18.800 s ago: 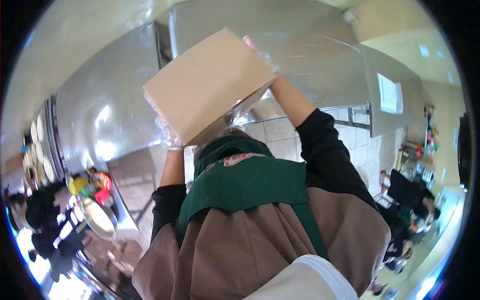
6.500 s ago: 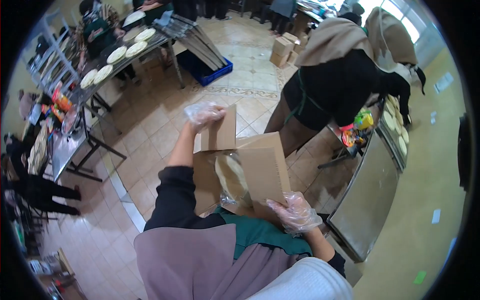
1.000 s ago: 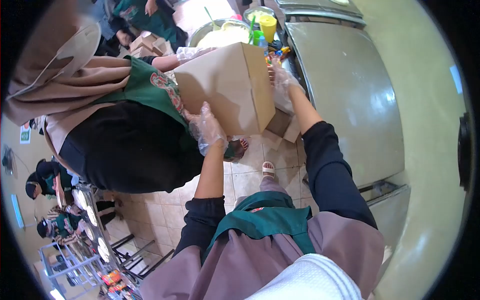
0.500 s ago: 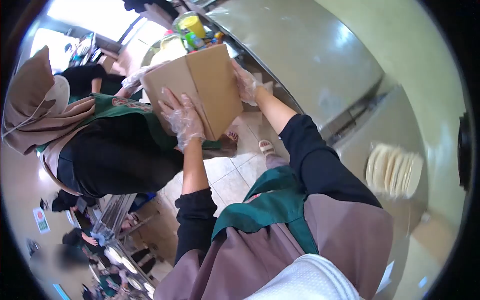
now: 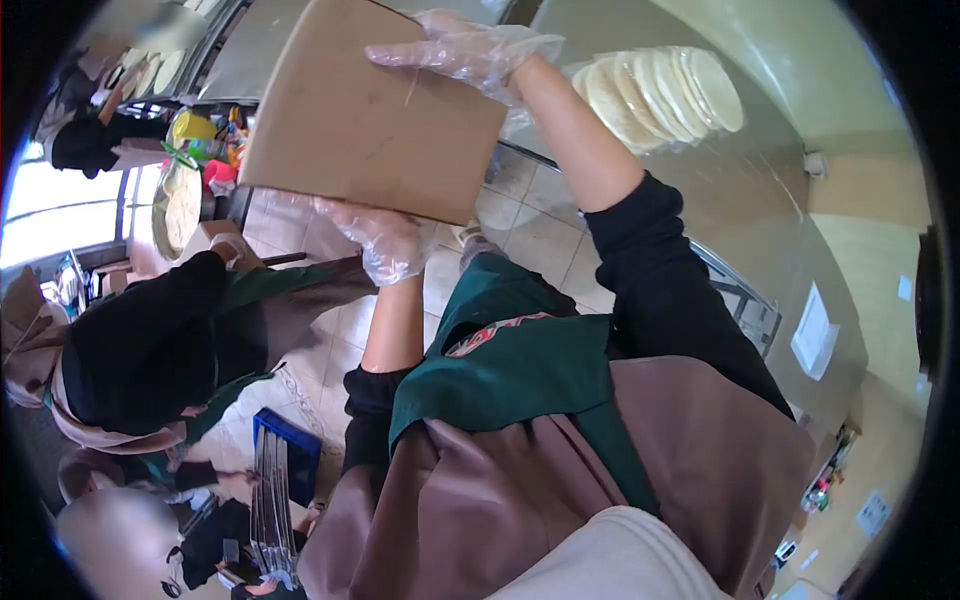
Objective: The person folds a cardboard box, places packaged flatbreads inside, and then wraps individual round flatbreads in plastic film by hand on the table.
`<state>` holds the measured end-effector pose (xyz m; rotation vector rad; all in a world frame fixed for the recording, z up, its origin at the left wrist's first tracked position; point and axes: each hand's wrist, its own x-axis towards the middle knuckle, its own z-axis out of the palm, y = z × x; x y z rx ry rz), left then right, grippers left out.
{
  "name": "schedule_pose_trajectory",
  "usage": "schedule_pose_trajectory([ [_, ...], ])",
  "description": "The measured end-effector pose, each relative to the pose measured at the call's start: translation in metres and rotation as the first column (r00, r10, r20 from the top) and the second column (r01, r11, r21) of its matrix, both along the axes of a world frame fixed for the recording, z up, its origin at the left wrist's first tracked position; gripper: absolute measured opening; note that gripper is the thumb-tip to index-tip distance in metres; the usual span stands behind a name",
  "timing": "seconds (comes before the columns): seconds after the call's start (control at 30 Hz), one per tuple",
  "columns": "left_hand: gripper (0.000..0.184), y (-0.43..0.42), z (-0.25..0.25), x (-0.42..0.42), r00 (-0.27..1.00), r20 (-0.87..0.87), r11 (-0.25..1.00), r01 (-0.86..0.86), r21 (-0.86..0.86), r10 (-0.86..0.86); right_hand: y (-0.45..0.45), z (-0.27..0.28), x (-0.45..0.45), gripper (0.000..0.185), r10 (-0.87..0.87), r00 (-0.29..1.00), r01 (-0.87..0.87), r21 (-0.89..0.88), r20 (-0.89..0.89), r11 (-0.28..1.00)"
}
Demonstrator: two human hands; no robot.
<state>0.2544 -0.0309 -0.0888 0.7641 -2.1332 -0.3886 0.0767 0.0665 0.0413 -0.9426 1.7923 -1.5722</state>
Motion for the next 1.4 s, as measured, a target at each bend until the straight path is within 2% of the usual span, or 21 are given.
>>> schedule_pose_trajectory([
  [0.03,0.058,0.021,0.016,-0.007,0.886,-0.441,0.783,0.375,0.496,-0.145,0.02,0.007,0.003,0.068,-0.019,0.998,0.017,-0.033,-0.053,0.999],
  [0.1,0.062,0.035,0.001,-0.011,0.921,-0.243,0.869,0.373,0.326,-0.304,0.037,0.003,-0.02,0.07,0.001,0.976,0.044,0.202,-0.217,0.978],
  [0.17,0.076,0.067,-0.004,-0.035,0.661,-0.744,0.209,0.718,0.664,0.092,0.053,-0.01,-0.038,0.073,0.059,0.986,0.001,0.363,-0.155,0.932],
  [0.23,0.073,0.101,-0.003,-0.048,0.742,-0.662,0.216,0.634,0.743,0.101,0.063,-0.022,-0.059,0.075,0.102,0.986,-0.041,0.398,-0.132,0.916],
  [0.3,0.072,0.132,-0.01,-0.065,0.844,-0.514,0.496,0.384,0.779,0.153,0.062,-0.038,-0.087,0.077,0.165,0.981,-0.105,0.433,-0.103,0.895],
  [0.37,0.071,0.163,-0.003,-0.077,0.741,-0.632,0.438,0.501,0.746,0.229,0.048,-0.053,-0.113,0.078,0.339,0.929,-0.222,0.508,-0.149,0.832],
  [0.43,0.076,0.179,-0.037,-0.071,0.933,-0.298,0.492,0.359,0.793,-0.201,0.042,-0.048,-0.105,0.079,0.406,0.874,-0.186,0.586,-0.269,0.789],
  [0.47,0.081,0.183,-0.043,-0.07,0.87,-0.46,0.16,0.487,0.859,-0.177,0.039,-0.037,-0.103,0.08,0.45,0.794,-0.097,0.645,-0.409,0.758],
  [0.5,0.081,0.193,-0.026,-0.071,0.879,-0.454,0.179,0.475,0.862,-0.15,0.037,-0.03,-0.101,0.08,0.474,0.782,-0.126,0.642,-0.405,0.756],
  [0.57,0.081,0.213,0.031,-0.083,0.786,-0.389,-0.272,0.556,0.786,0.481,0.033,-0.023,-0.098,0.081,0.581,0.671,-0.064,0.745,-0.46,0.664],
  [0.7,0.066,0.174,0.049,-0.038,0.834,-0.404,-0.334,0.529,0.78,0.377,0.052,-0.024,-0.124,0.086,0.581,0.583,-0.057,0.685,-0.567,0.726],
  [0.77,0.051,0.143,0.04,-0.02,0.898,-0.159,-0.102,0.219,0.97,0.41,0.062,-0.012,-0.129,0.086,0.6,0.615,-0.147,0.674,-0.511,0.724],
  [0.83,0.05,0.091,-0.022,0.001,0.947,-0.279,0.495,0.168,0.853,0.159,0.062,-0.019,-0.126,0.088,0.586,0.597,-0.129,0.656,-0.548,0.744],
  [0.9,0.06,0.084,0.024,-0.028,0.916,-0.4,0.679,0.29,0.674,0.006,0.063,-0.024,-0.117,0.091,0.567,0.579,-0.108,0.635,-0.586,0.765],
  [0.97,0.078,0.07,0.044,-0.052,0.863,-0.476,0.351,0.504,0.789,-0.169,0.082,-0.023,-0.105,0.034,0.136,0.103,0.135,0.149,-0.985,0.98],
  [1.0,0.078,0.072,0.05,-0.056,0.861,-0.477,0.343,0.508,0.79,-0.175,0.096,-0.022,-0.094,0.034,0.139,0.104,0.144,0.153,-0.985,0.978],
  [1.07,0.089,0.084,0.055,-0.065,0.857,-0.266,0.506,0.483,0.715,-0.442,0.13,-0.024,-0.071,0.097,0.031,0.204,0.474,0.126,-0.979,0.872],
  [1.1,0.089,0.091,0.057,-0.068,0.848,-0.277,0.488,0.494,0.719,-0.451,0.147,-0.037,-0.065,0.097,0.041,0.198,0.488,0.135,-0.979,0.862],
  [1.2,0.103,0.114,0.068,-0.063,0.792,-0.4,0.366,0.58,0.728,-0.461,0.187,-0.055,-0.047,0.097,-0.182,0.679,0.527,0.299,-0.711,0.796],
  [1.27,0.105,0.109,0.077,-0.063,0.791,-0.398,0.312,0.567,0.763,-0.464,0.195,-0.03,-0.043,0.097,-0.129,0.974,0.212,0.546,-0.187,0.811],
  [1.4,0.11,0.099,0.074,-0.061,0.791,-0.263,0.396,0.527,0.753,-0.553,0.196,-0.031,-0.045,0.09,-0.108,0.966,0.24,0.658,-0.236,0.714],
])
